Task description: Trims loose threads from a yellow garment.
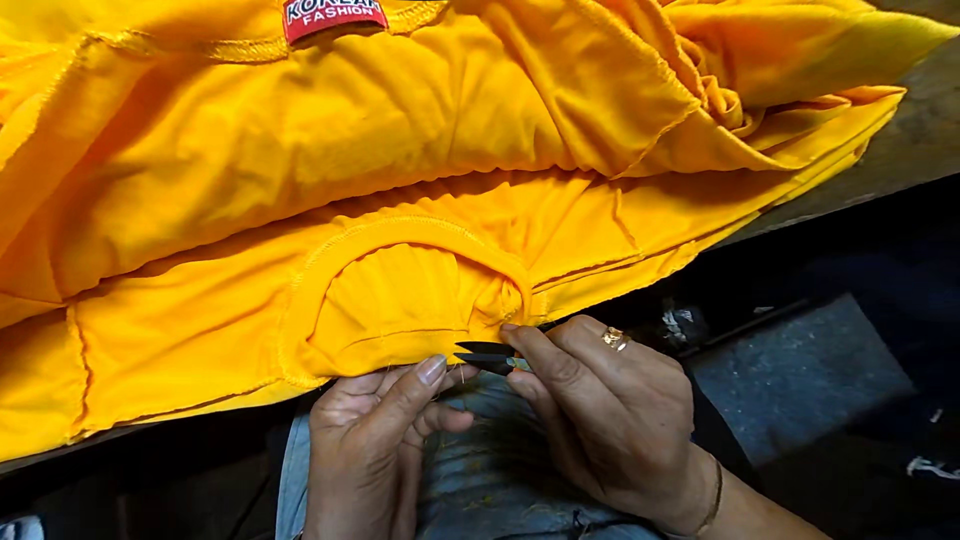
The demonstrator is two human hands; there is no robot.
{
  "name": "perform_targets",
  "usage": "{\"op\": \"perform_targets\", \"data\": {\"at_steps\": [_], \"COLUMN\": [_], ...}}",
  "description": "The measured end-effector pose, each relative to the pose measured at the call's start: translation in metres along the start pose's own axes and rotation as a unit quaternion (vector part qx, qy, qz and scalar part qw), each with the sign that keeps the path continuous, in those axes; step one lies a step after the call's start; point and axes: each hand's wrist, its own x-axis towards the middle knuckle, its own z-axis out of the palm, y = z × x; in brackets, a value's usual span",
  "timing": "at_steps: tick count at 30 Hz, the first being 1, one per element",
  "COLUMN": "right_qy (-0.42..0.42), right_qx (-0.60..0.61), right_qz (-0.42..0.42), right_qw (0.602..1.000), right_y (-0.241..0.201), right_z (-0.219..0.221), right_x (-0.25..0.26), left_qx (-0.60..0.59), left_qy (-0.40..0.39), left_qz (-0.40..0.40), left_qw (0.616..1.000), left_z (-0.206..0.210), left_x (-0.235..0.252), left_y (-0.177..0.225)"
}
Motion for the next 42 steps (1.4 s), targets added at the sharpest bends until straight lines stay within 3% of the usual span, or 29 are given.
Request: {"op": "perform_targets", "data": {"at_steps": [37,42], "right_qy": [0.001,-0.027], "right_qx": [0.013,0.072], "right_qz": [-0.025,-0.02], "right_qw": [1.0,0.997], "right_y": [0.006,0.01], "right_z": [0.003,-0.001], "right_x": [-0.003,-0.002], "left_qx": [-0.001,-0.007], "left_qy": [-0.005,-0.009], "left_qz": [-0.007,-0.01], "left_qw": [1.0,1.0], "left_z": [0.0,-0.002], "left_x": [-0.002,-0.002], "left_y": [-0.002,-0.002]}}
